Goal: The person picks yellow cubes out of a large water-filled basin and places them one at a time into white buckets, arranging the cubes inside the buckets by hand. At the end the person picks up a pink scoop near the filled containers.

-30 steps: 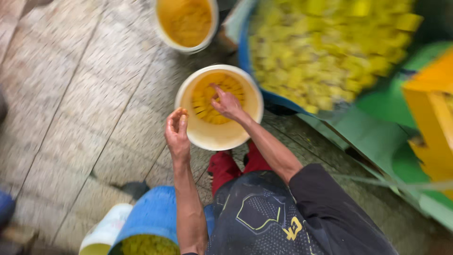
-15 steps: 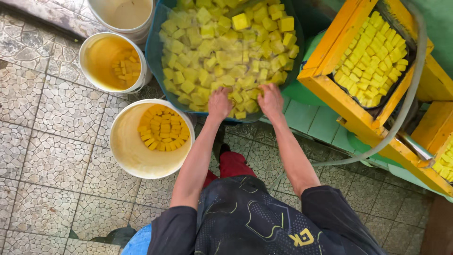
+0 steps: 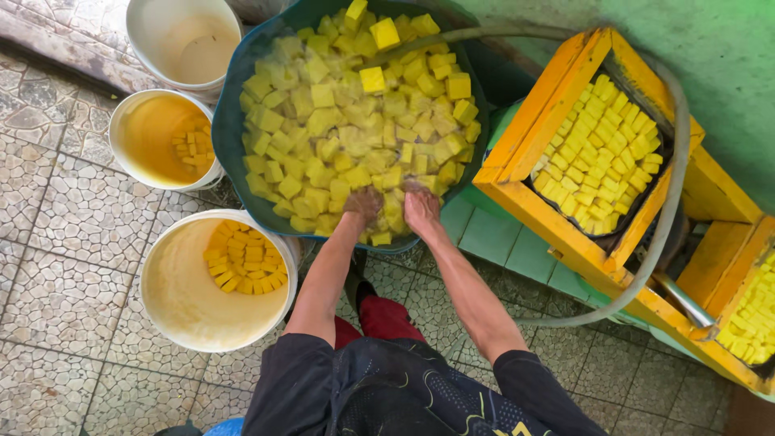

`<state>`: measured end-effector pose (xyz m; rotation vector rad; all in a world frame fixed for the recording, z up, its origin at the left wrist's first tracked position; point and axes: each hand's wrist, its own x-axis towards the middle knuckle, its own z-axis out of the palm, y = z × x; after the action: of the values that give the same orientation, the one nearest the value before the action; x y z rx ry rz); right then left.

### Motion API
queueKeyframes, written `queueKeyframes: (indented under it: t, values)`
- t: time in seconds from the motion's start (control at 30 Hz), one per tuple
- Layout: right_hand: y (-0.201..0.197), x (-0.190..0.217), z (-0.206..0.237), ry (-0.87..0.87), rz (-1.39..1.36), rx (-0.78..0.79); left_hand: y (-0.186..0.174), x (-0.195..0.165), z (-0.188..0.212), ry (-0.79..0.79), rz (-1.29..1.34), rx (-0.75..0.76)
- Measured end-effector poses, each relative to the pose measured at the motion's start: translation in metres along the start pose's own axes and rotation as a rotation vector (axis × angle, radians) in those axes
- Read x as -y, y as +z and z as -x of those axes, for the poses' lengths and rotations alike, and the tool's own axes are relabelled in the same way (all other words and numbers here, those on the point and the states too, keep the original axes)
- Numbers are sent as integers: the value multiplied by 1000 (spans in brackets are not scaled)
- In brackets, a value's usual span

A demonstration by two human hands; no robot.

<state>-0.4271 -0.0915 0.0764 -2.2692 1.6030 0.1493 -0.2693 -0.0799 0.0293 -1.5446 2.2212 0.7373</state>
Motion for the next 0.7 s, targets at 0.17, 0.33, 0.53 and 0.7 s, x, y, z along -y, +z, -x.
queueKeyframes:
  t: [0.17, 0.33, 0.53, 0.7]
  values:
    - [-1, -6, 0, 95, -220, -35, -2, 8, 14, -185, 446, -89]
    - [7, -22, 5, 49, -557, -270, 11, 22, 21, -342, 1076, -412]
    - [18, -29, 11, 174, -1182, -265, 15, 30, 24, 35, 2487, -322]
    - [15, -9, 21, 139, -1151, -360, 8, 15, 23, 271, 2746, -395]
